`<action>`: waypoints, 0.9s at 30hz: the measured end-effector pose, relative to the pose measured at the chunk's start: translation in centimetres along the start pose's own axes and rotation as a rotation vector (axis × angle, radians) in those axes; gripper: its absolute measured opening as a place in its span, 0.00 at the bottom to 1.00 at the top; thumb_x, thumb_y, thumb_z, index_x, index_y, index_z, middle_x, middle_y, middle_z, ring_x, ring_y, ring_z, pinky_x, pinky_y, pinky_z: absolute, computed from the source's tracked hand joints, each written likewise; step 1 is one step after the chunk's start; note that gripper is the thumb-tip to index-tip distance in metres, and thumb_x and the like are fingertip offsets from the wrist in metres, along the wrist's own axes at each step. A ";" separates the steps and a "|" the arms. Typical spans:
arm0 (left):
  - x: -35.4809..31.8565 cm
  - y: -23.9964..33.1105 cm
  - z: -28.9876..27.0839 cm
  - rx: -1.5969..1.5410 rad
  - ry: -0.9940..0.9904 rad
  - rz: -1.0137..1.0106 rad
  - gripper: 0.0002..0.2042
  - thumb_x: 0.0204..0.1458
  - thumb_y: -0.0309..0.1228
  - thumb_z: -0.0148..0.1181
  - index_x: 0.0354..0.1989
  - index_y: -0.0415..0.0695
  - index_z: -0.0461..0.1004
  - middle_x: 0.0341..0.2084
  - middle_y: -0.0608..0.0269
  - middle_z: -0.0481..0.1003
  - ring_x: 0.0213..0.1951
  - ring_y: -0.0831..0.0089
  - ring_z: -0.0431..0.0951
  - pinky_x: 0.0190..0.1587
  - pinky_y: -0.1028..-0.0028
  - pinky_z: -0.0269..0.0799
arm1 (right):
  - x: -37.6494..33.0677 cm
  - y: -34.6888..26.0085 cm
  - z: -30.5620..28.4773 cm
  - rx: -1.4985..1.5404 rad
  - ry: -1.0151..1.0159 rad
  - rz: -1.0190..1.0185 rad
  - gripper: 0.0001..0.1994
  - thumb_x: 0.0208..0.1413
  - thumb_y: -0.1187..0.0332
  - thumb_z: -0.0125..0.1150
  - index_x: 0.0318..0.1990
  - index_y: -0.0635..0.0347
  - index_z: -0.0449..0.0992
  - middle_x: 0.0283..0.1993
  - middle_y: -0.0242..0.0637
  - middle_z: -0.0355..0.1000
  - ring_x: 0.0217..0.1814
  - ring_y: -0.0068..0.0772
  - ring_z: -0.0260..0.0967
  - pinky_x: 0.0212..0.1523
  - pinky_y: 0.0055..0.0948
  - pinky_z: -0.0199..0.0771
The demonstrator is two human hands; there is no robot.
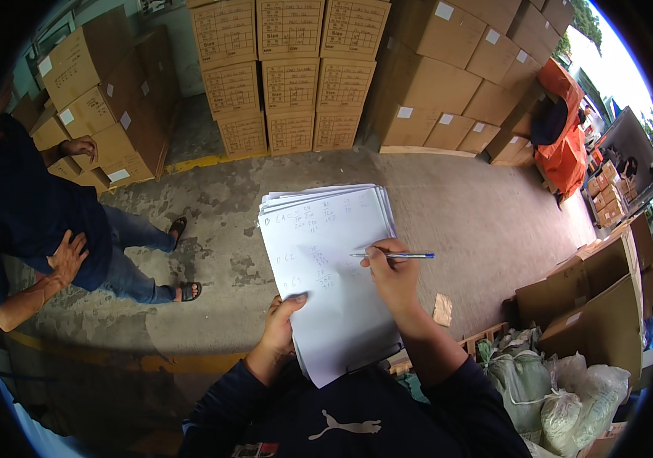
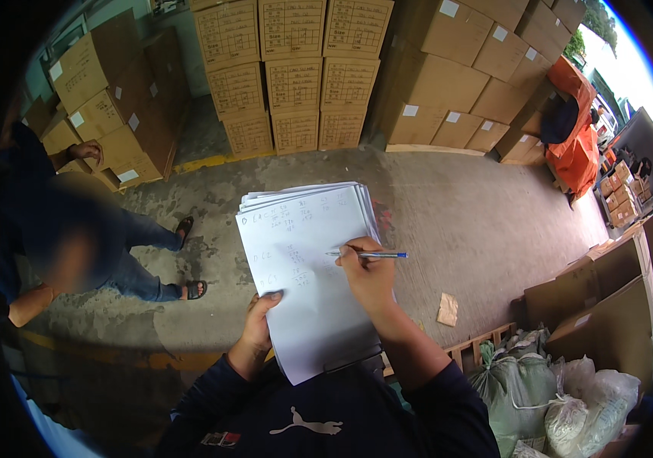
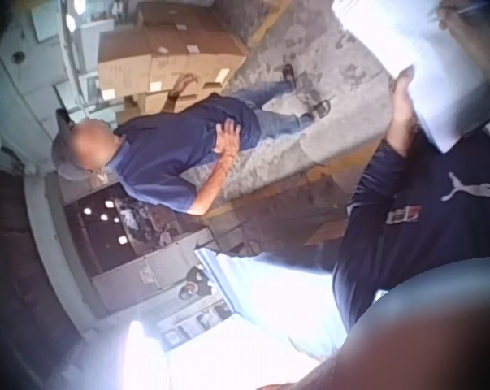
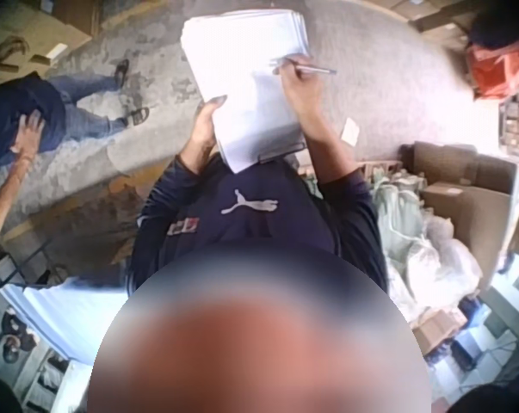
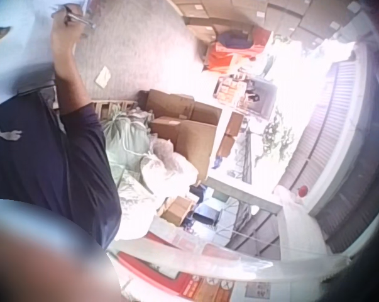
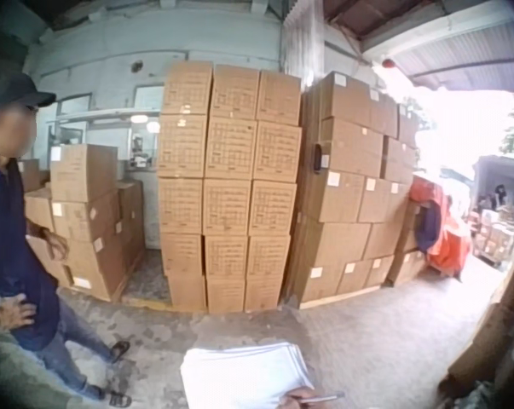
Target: The person writes on a clipboard with a pen, then moves to a table to handle and sort multiple printed forms. They flip through the forms, place some on the table, and continue writing on the clipboard while standing in a warehouse area.
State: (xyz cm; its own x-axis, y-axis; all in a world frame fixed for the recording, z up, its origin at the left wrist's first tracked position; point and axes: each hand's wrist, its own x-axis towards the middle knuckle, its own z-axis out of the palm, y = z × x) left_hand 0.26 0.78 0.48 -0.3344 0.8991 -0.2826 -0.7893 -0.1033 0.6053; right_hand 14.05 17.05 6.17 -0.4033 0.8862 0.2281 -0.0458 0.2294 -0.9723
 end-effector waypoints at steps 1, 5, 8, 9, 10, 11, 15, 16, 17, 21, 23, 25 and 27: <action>0.0 0.0 -0.1 -0.001 0.000 -0.002 0.17 0.53 0.30 0.57 0.50 0.34 0.74 0.39 0.53 0.80 0.38 0.64 0.82 0.42 0.67 0.80 | 0.0 0.0 0.0 -0.002 0.002 0.006 0.03 0.59 0.76 0.56 0.35 0.65 0.75 0.25 0.37 0.76 0.18 0.13 0.62 0.19 0.17 0.60; -0.1 -0.1 -0.3 -0.007 -0.002 -0.008 0.17 0.53 0.30 0.57 0.50 0.34 0.74 0.39 0.52 0.80 0.38 0.65 0.82 0.42 0.67 0.80 | 0.0 0.2 0.2 0.005 0.005 0.025 0.03 0.59 0.75 0.56 0.34 0.65 0.75 0.25 0.37 0.76 0.18 0.13 0.62 0.19 0.17 0.60; -0.1 -0.1 -0.3 -0.014 0.005 -0.008 0.17 0.54 0.31 0.57 0.50 0.34 0.74 0.39 0.52 0.80 0.38 0.65 0.82 0.42 0.67 0.80 | 0.1 0.3 0.3 -0.003 0.002 0.026 0.03 0.59 0.75 0.56 0.34 0.65 0.75 0.25 0.37 0.76 0.18 0.13 0.61 0.19 0.17 0.60; -0.1 -0.2 -0.3 -0.014 0.007 -0.010 0.18 0.54 0.31 0.57 0.50 0.34 0.74 0.39 0.52 0.80 0.38 0.65 0.82 0.42 0.67 0.80 | 0.0 0.3 0.3 -0.004 0.004 0.025 0.03 0.59 0.75 0.56 0.34 0.65 0.75 0.25 0.37 0.76 0.18 0.13 0.61 0.19 0.17 0.60; -0.1 -0.2 -0.3 -0.014 0.009 -0.012 0.18 0.54 0.31 0.57 0.50 0.34 0.74 0.39 0.52 0.79 0.37 0.65 0.82 0.42 0.67 0.80 | 0.1 0.4 0.3 -0.005 0.007 0.023 0.03 0.59 0.75 0.56 0.34 0.65 0.75 0.25 0.37 0.76 0.18 0.13 0.61 0.19 0.18 0.60; -0.1 -0.2 -0.3 -0.017 0.012 -0.011 0.18 0.54 0.31 0.57 0.50 0.34 0.73 0.39 0.52 0.79 0.37 0.65 0.82 0.42 0.67 0.80 | 0.1 0.4 0.3 -0.012 0.009 0.021 0.03 0.59 0.75 0.56 0.34 0.65 0.75 0.25 0.37 0.76 0.18 0.13 0.61 0.19 0.18 0.60; -0.1 -0.2 -0.2 -0.021 0.021 -0.011 0.18 0.54 0.31 0.57 0.51 0.34 0.73 0.39 0.52 0.79 0.38 0.65 0.82 0.42 0.68 0.80 | 0.1 0.6 0.4 0.006 -0.003 0.011 0.03 0.59 0.76 0.56 0.34 0.65 0.75 0.25 0.37 0.76 0.18 0.13 0.61 0.18 0.17 0.60; -0.1 -0.2 -0.2 -0.021 0.021 -0.011 0.18 0.54 0.31 0.57 0.51 0.34 0.73 0.39 0.52 0.79 0.38 0.65 0.82 0.42 0.68 0.80 | 0.2 0.6 0.3 0.008 -0.003 0.009 0.03 0.59 0.76 0.56 0.34 0.65 0.75 0.25 0.37 0.76 0.18 0.13 0.61 0.18 0.17 0.60; -0.1 -0.2 -0.2 -0.021 0.021 -0.009 0.18 0.54 0.31 0.57 0.51 0.34 0.73 0.39 0.52 0.79 0.37 0.65 0.82 0.42 0.68 0.80 | 0.2 0.6 0.3 0.011 -0.002 0.007 0.03 0.59 0.76 0.56 0.34 0.65 0.75 0.25 0.37 0.76 0.18 0.13 0.61 0.18 0.17 0.60; 0.0 -0.2 -0.2 -0.018 0.013 -0.006 0.18 0.54 0.31 0.57 0.51 0.34 0.73 0.39 0.53 0.79 0.37 0.66 0.82 0.41 0.68 0.80 | 0.2 0.6 0.4 0.012 -0.004 0.013 0.03 0.59 0.76 0.56 0.35 0.65 0.75 0.25 0.38 0.76 0.17 0.13 0.61 0.18 0.17 0.60; -0.1 -0.2 -0.1 -0.019 0.011 -0.004 0.18 0.54 0.32 0.57 0.50 0.34 0.74 0.39 0.53 0.79 0.37 0.66 0.82 0.41 0.68 0.79 | 0.2 0.6 0.3 0.001 -0.004 0.015 0.03 0.59 0.76 0.56 0.35 0.65 0.75 0.25 0.38 0.76 0.17 0.13 0.61 0.18 0.17 0.60; -0.1 -0.2 -0.1 -0.021 0.001 0.010 0.18 0.54 0.32 0.57 0.50 0.34 0.74 0.38 0.53 0.80 0.37 0.66 0.82 0.41 0.68 0.79 | 0.1 0.6 0.4 0.020 -0.004 0.011 0.03 0.59 0.76 0.56 0.35 0.65 0.75 0.25 0.38 0.76 0.18 0.13 0.61 0.18 0.17 0.60; -0.7 -0.3 -0.2 -0.018 0.012 -0.010 0.17 0.54 0.32 0.57 0.50 0.34 0.74 0.38 0.53 0.80 0.36 0.67 0.82 0.41 0.69 0.79 | -0.3 0.5 0.4 0.011 0.000 0.020 0.03 0.59 0.76 0.56 0.35 0.65 0.75 0.25 0.38 0.76 0.18 0.13 0.61 0.18 0.17 0.60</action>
State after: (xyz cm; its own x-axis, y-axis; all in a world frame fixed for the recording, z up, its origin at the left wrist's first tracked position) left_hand 0.62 0.07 0.32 -0.3320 0.8951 -0.2976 -0.8019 -0.1017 0.5887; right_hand 13.81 16.73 5.56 -0.4044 0.8905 0.2086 -0.0473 0.2074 -0.9771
